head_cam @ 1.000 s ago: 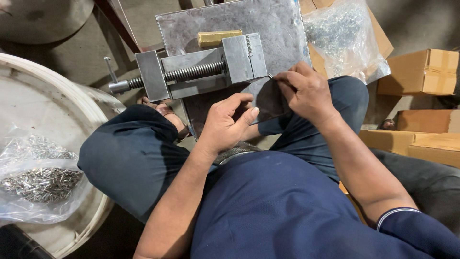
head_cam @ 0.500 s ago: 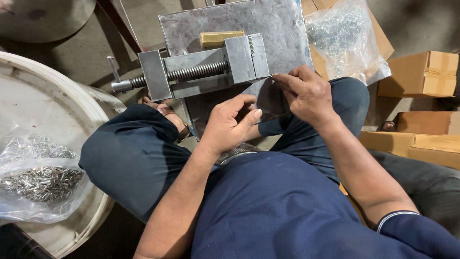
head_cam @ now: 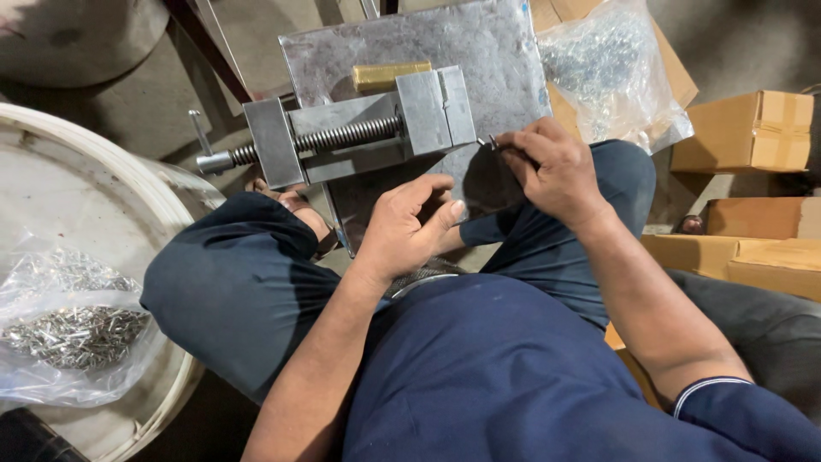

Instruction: The person sits on the floor and uses a bench vise to assemble small metal screws. They pick up screws from a plastic bag and the vise surface, place them into the vise jaws, and tighten the screw mechanism to secure them.

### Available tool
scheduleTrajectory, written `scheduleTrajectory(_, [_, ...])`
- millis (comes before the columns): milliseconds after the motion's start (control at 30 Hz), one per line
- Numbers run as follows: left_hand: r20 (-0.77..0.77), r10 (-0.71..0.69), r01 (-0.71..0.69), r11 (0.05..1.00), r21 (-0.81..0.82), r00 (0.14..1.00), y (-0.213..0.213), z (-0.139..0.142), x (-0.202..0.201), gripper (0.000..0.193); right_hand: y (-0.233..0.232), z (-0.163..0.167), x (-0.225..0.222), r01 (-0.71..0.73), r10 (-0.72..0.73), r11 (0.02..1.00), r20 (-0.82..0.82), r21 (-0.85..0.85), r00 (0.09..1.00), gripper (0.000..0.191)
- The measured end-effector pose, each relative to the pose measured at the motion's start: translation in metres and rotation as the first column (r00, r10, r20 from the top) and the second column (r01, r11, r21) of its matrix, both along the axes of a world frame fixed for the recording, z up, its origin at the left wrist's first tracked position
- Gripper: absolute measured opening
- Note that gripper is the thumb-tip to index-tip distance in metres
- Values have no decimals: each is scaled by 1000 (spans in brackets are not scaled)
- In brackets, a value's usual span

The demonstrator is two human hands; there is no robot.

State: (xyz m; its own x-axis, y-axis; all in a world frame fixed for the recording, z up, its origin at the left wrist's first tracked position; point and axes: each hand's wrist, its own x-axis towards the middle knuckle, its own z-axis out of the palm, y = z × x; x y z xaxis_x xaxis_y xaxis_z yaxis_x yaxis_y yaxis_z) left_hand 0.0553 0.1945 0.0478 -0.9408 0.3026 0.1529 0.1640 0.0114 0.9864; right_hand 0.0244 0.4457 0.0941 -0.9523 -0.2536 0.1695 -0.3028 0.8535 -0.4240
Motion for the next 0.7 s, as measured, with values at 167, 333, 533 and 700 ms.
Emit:
scheduleTrajectory(167, [-74,20,-24,998,-57,997,3,2,-11,26,3,6,-21,-85,83,994,29,72,996,19])
scheduleTrajectory(333, [28,23,-22,1000,-16,999,6,16,-14,24,9,20,-42,-118,120,993,103,-22,987,15])
scheduleTrajectory(533, [47,24,-24,1000,17,999,7,9,-11,26,19,9,-30,-151,154,985,26,-86,988,10])
scheduleTrajectory(700, [82,19,-19,1000,-5,996,10,13,-8,32,3,-8,3,108,312,637,383,-763,869,13])
